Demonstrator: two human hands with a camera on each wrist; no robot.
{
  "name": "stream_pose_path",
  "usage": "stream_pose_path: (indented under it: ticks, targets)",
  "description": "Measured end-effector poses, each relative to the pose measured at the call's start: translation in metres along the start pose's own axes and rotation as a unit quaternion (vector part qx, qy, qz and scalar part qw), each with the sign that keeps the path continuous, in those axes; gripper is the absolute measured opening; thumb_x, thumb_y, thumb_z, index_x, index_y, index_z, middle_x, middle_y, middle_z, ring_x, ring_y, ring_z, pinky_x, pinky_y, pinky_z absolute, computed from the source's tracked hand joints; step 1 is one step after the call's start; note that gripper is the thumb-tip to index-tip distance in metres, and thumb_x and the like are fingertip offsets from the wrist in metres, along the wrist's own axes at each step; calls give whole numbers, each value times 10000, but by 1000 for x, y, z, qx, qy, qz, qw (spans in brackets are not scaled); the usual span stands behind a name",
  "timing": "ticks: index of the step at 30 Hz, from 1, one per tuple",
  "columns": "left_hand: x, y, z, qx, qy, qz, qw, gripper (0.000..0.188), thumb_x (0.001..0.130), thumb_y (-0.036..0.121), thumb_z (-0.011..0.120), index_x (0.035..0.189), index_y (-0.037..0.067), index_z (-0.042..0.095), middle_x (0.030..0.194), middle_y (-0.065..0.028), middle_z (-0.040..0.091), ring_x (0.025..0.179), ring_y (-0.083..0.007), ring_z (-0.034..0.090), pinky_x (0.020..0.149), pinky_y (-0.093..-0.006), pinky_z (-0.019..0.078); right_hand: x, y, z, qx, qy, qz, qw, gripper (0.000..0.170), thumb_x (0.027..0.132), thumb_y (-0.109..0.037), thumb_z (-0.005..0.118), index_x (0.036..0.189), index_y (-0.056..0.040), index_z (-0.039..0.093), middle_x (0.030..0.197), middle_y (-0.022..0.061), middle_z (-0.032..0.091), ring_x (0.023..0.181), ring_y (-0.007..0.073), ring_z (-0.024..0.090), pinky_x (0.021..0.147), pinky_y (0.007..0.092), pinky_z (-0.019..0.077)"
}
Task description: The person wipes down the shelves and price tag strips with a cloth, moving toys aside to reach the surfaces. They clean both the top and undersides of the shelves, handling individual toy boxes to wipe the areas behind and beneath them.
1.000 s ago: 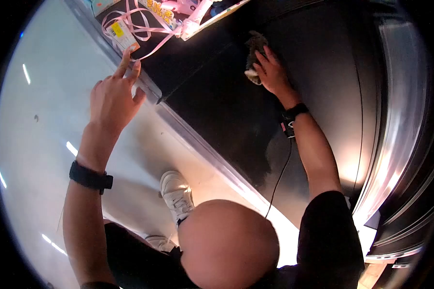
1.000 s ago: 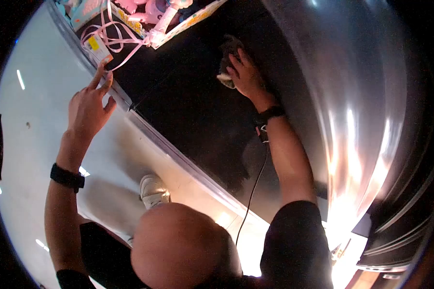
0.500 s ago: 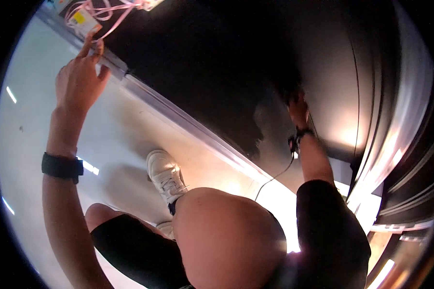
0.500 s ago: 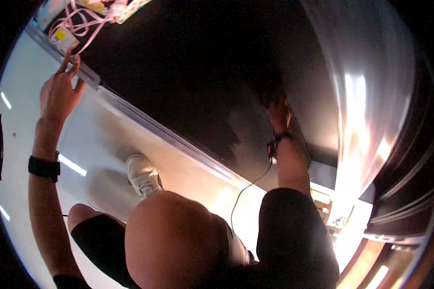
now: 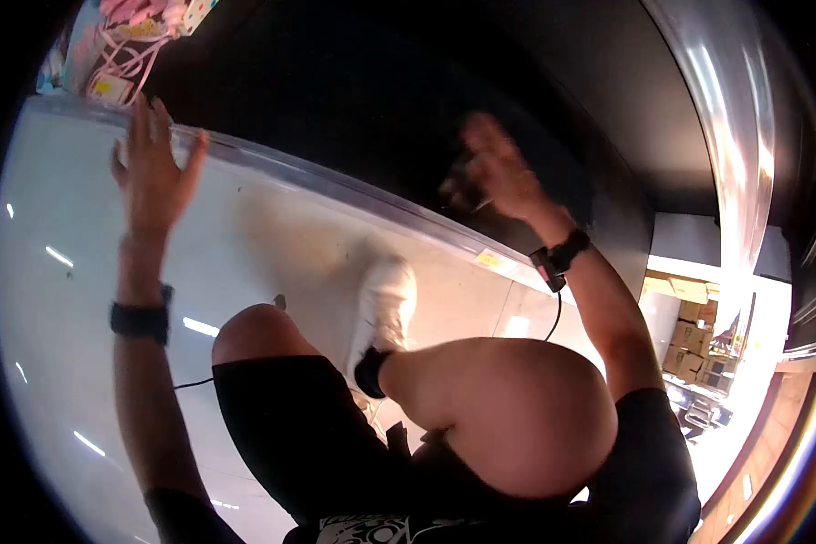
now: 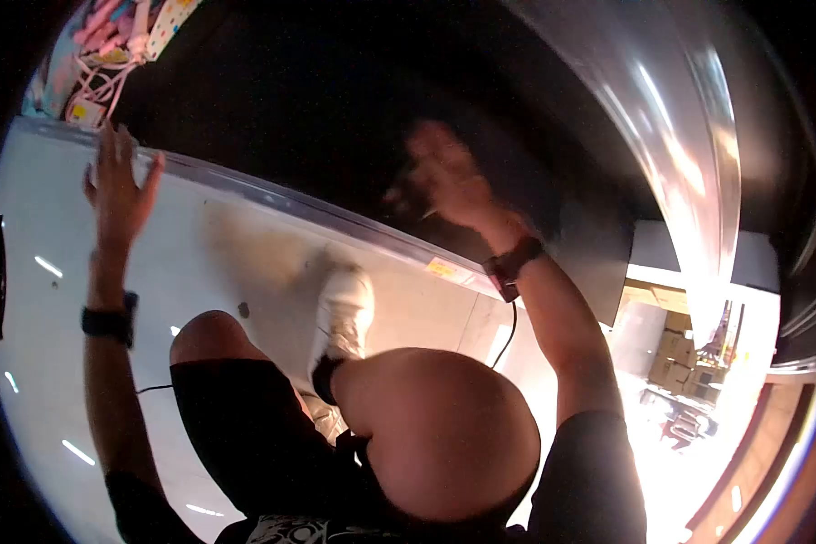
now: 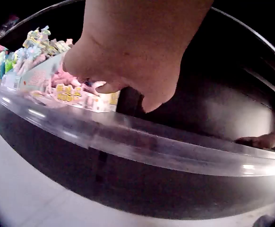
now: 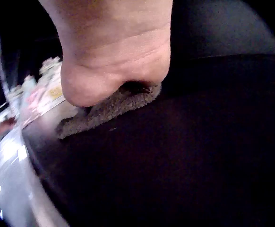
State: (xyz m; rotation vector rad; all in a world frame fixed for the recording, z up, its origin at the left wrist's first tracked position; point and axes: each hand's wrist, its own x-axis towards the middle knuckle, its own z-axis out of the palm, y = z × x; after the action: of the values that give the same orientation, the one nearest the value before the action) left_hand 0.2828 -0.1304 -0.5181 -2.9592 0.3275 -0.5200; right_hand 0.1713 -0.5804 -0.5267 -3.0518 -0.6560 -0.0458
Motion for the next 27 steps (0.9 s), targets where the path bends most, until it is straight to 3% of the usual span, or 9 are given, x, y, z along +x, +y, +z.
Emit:
stream_pose_path:
  ticks: [4, 6, 8, 14, 21, 24, 25, 26, 27]
  targets:
    - [-39, 39, 2, -148, -15, 77, 986, 949, 798, 623, 509, 1393, -44, 192, 1452, -265, 153, 1359, -369, 169, 1081, -517, 165, 43, -13, -18, 8, -113, -120, 986, 488, 914, -221, 481, 1361, -74, 352, 1435, 162, 277, 1343, 304, 234, 1076, 396, 275]
    - [-43, 48, 7, -174, -8, 61, 983, 984, 780, 629, 534, 1391, -55, 179, 1446, -280, 150, 1357, -377, 167, 1086, -500, 169, 69, 29, -31, 162, -192, 194, 948, 434, 931, -246, 398, 1334, -85, 399, 1454, 133, 248, 1350, 295, 219, 1108, 385, 201]
    - [-43, 52, 11, -164, 19, 73, 984, 1031, 746, 630, 571, 1385, -73, 170, 1442, -284, 156, 1354, -380, 174, 1096, -454, 182, 70, 68, -2, -23, 37, 172, 984, 421, 927, -224, 400, 1315, -61, 414, 1429, 154, 285, 1344, 301, 231, 1107, 381, 203]
    - [-42, 48, 10, -184, -2, 64, 981, 1032, 741, 543, 642, 1385, -79, 129, 1438, -302, 129, 1343, -415, 164, 1097, -463, 181, 71, -9, 1, -95, -104, -70, 988, 453, 893, -190, 495, 1312, -54, 391, 1427, 185, 265, 1350, 287, 210, 1114, 403, 176]
    - [-41, 48, 0, -129, -45, 56, 989, 1060, 709, 620, 614, 1360, -108, 202, 1436, -279, 182, 1341, -385, 205, 1101, -427, 195, 132, 86, 46, 482, -64, -16, 874, 469, 837, -259, 587, 1235, -37, 479, 1240, 154, 483, 1153, 261, 453, 1017, 399, 322]
    - [-41, 51, 5, -117, -65, 51, 990, 1061, 704, 620, 617, 1351, -117, 213, 1425, -293, 192, 1335, -393, 214, 1096, -435, 201, 145, 14, 23, 481, -158, 102, 857, 479, 803, -247, 618, 1231, -65, 500, 1277, 145, 470, 1173, 252, 454, 1031, 407, 308]
    - [-43, 48, 11, -119, -29, 69, 990, 1058, 707, 623, 613, 1347, -122, 218, 1418, -303, 198, 1332, -399, 217, 1095, -439, 203, 155, -15, 49, 199, 59, -180, 961, 432, 865, -240, 558, 1267, -104, 477, 1333, 135, 431, 1256, 254, 376, 1062, 417, 269]
    - [-45, 48, 14, -124, 3, 88, 988, 1055, 710, 625, 609, 1342, -127, 223, 1411, -313, 203, 1328, -405, 220, 1094, -442, 205, 146, -71, 27, -71, 54, -212, 973, 404, 926, -264, 468, 1309, -138, 438, 1385, 118, 375, 1317, 251, 296, 1093, 414, 230]
    - [-45, 49, 12, -131, -2, 100, 986, 1055, 710, 625, 609, 1342, -127, 223, 1411, -313, 203, 1328, -405, 220, 1094, -442, 205, 147, -104, 34, 54, 65, -174, 981, 428, 945, -302, 425, 1342, -144, 394, 1428, 104, 316, 1346, 247, 251, 1110, 420, 195]
